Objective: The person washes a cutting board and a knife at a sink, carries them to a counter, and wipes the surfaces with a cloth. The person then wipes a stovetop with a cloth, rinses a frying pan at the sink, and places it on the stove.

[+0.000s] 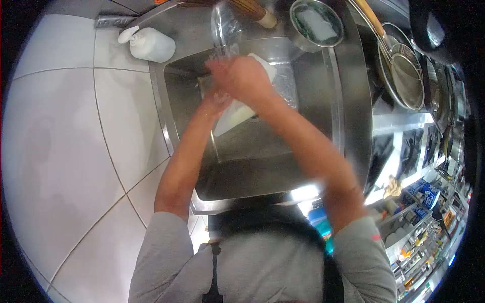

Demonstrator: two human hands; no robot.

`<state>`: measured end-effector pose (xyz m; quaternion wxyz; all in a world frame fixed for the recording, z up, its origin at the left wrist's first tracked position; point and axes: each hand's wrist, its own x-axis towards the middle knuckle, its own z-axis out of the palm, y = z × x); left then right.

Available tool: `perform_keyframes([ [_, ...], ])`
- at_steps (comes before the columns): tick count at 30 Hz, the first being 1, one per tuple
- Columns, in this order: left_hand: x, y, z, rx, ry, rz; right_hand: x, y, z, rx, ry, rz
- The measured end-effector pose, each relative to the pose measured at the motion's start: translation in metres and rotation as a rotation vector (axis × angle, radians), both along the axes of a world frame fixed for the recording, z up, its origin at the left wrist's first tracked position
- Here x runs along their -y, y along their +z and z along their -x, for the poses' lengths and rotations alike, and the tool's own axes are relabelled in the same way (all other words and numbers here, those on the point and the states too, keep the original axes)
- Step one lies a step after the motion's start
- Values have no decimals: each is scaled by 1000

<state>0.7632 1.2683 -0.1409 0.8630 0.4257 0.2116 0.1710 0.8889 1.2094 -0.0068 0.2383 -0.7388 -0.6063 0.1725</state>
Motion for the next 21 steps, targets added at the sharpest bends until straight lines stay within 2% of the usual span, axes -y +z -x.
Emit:
perform_keyframes([
  [1, 4, 8, -1, 4, 4, 0, 11, 2, 5, 4, 4, 0],
  [3, 13, 25, 9, -357, 118, -41, 27, 0, 7, -43, -204, -290],
  [4, 12, 30, 14, -361, 130, -38, 27, -2, 4, -48, -193, -288],
  [6, 13, 34, 20, -454, -79, -126, 28, -1, -1, -783, -507, -248],
  [7, 14, 31, 20, -452, -80, -121, 26, 3, -3, -779, -508, -243],
  [9, 18, 26, 21, -507, -16, -82, 21, 14, -8, -1861, -690, -170],
  [10, 19, 24, 21, -507, -15, -81, 20, 8, -9, -1861, -690, -168],
  [12, 19, 27, 23, -477, 72, -200, 18, -6, -9, -2093, -530, -218],
  [13, 18, 32, 21, -480, 72, -200, 20, -9, -8, -2096, -529, -217],
  [15, 18, 44, 14, -134, 220, 14, 34, -11, -1, -2181, -403, -51],
  [16, 13, 48, 20, -136, 219, 19, 42, 4, 5, -2232, -444, 1],
  [18, 0, 51, 38, -5, -48, 429, 59, 54, 17, -2359, -427, 82],
  [19, 1, 51, 37, -12, -47, 437, 67, 81, 22, -2436, -368, 106],
  [21, 6, 50, 30, -308, -17, 137, 83, 136, 27, -2537, -290, 219],
])
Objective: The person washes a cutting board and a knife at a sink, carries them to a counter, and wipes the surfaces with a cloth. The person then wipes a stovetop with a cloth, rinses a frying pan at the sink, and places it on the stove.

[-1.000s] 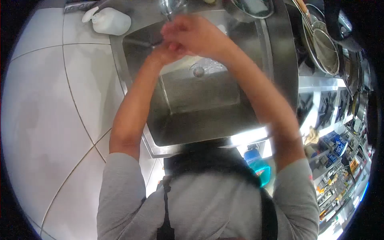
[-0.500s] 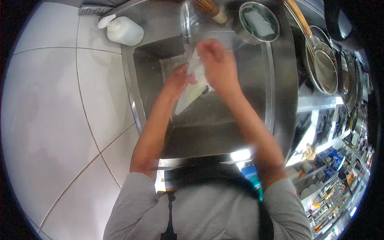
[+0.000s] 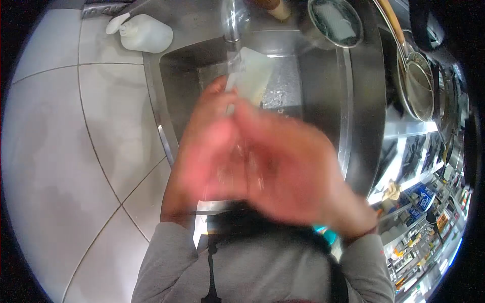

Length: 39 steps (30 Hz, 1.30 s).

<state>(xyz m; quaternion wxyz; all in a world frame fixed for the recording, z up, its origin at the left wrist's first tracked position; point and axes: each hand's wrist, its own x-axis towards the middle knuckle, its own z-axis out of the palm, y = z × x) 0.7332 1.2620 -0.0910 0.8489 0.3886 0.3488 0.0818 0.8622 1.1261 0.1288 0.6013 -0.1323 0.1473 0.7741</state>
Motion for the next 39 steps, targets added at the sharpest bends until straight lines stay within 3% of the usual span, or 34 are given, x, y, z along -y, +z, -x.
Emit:
perform_keyframes([
  [1, 2, -1, -4, -141, -22, -157, 8, 19, -1, -99, 27, -73],
  [2, 3, -1, -6, -147, -28, -157, 16, 32, 1, -200, 55, -149],
  [4, 4, -1, -8, -118, 33, -126, 29, 46, 12, 5, -7, -354],
  [7, 6, -1, -13, -128, 54, -126, 37, 54, 14, 31, -96, -522],
  [17, -11, 16, -21, -121, 32, 7, 70, 67, 5, 104, -224, -771],
  [20, 0, 38, -9, -131, 92, -18, 86, 59, -6, 312, -172, -730],
  [21, -1, 31, 6, -213, 108, -90, 93, 48, -9, 519, -116, -662],
  [22, -1, 27, 16, -283, 116, -158, 100, 31, -7, 979, -30, -555],
  [23, 3, 26, 25, -295, 142, -172, 108, 0, 8, 1790, 121, -434],
  [24, 8, 22, 34, -304, 153, -173, 124, -31, 29, 2604, 414, -87],
  [25, 8, 13, 40, -260, 161, -145, 149, -45, 32, 3170, 844, -96],
  [26, 2, 4, 41, -220, 169, -114, 170, -36, 31, 3171, 908, 16],
  [28, -6, -2, 39, -209, 186, 8, 212, -19, 34, 2143, 746, -243],
  [29, 11, 4, 31, -198, 150, 27, 236, -15, 33, 2144, 753, -191],
  [31, 34, 21, 15, -312, 162, -106, 288, -10, 23, 2027, 370, -113],
  [34, 74, 39, 9, -465, 204, -171, 372, 2, -12, 2108, 53, 369],
  [35, 70, 19, 17, -477, 270, -221, 408, -30, -34, 2354, -55, 418],
  [37, 65, 7, 27, -475, 278, -380, 469, -53, -69, 2055, 77, 1048],
  [38, 68, 11, 31, -477, 286, -527, 507, -84, -92, 2133, 220, 1181],
  [39, 80, 29, 32, -475, 302, -538, 536, -110, -107, 2026, 309, 1360],
])
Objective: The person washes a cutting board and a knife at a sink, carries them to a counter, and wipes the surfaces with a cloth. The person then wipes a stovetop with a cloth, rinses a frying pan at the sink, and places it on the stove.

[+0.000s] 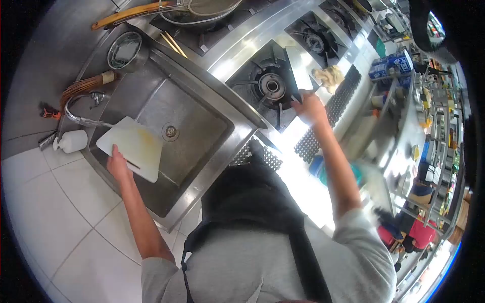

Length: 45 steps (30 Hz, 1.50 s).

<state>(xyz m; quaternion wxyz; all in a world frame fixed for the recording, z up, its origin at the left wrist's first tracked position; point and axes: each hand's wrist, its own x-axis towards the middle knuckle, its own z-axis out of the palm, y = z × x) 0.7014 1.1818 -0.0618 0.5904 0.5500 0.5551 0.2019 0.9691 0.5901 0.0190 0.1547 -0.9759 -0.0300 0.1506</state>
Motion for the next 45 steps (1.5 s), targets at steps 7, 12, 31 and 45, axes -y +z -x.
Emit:
perform_keyframes([
  [7, 61, 98, 38, -52, 69, -244, 73, -74, -32, -81, -131, 12],
  [12, 141, 146, 87, 234, 116, -39, 94, -149, -41, 297, 143, -98],
  [31, 372, -11, 216, 843, 660, 635, -171, 75, 123, -754, 440, -902],
  [45, 382, -49, 217, 606, 177, 578, -330, 23, 148, -420, 826, -417],
])
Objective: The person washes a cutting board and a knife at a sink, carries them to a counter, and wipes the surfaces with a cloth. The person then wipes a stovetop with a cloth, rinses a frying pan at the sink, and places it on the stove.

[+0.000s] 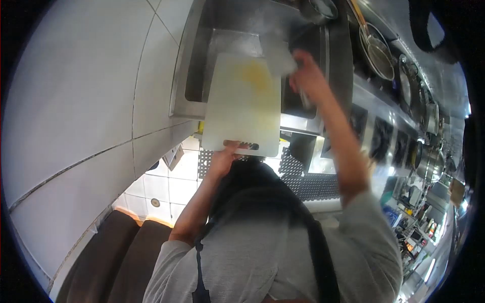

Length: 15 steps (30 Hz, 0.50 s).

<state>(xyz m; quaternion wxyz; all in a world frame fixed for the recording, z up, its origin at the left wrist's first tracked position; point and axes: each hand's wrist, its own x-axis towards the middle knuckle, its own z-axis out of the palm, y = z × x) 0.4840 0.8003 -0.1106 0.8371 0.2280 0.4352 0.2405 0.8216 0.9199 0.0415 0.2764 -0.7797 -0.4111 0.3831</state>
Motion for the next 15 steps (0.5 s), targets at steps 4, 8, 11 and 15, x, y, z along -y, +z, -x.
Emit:
perform_keyframes([
  [4, 0, 12, -29, 111, 137, 85, 129, -8, 31, -445, -177, 268],
  [8, 4, 5, -43, 160, 169, 42, 170, -37, 52, 298, 284, 89],
  [11, 2, 15, -45, 130, 152, 7, 158, -11, 63, 293, 230, 302],
  [15, 8, 6, -45, 98, 176, 38, 190, 59, 72, 298, 349, 453],
])
